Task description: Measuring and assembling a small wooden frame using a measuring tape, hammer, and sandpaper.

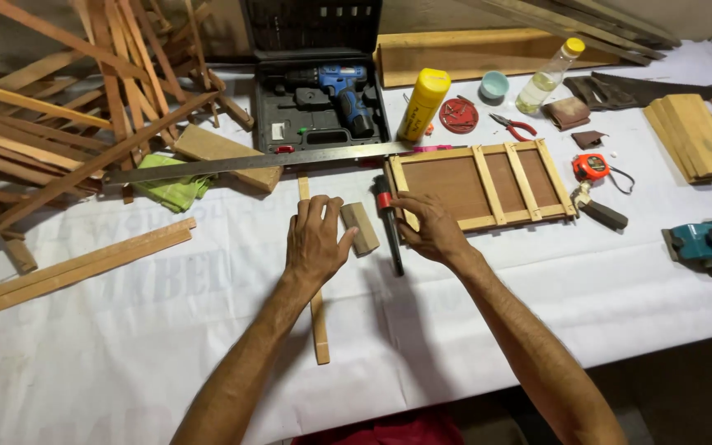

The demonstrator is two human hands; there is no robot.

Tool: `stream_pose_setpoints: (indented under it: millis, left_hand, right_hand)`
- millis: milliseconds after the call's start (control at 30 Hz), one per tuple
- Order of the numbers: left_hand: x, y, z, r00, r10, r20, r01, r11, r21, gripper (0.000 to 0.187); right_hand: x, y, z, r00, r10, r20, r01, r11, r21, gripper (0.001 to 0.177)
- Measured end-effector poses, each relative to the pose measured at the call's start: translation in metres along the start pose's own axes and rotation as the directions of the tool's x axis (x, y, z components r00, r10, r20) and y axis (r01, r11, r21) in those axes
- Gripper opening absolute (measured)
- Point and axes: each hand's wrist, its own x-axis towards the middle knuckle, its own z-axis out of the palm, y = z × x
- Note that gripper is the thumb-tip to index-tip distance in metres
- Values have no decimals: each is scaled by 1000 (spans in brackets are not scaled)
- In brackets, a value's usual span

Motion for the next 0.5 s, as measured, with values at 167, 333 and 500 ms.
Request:
stream_pose_setpoints:
  millis: [167,333,500]
  left_hand:
    - [41,37,17,998,62,-13,-61,998,13,56]
    - [100,88,57,997,64,-39,-63,998,29,54]
    - [155,145,125,993,80,-86,-77,996,36,53]
  right_hand:
    - [11,39,-33,998,-25,-60,24,1000,-12,35]
    - [21,107,-80,995,-54,-79,54,999,-2,33]
    - [13,197,-132,991,-67,-117,67,998,-9,33]
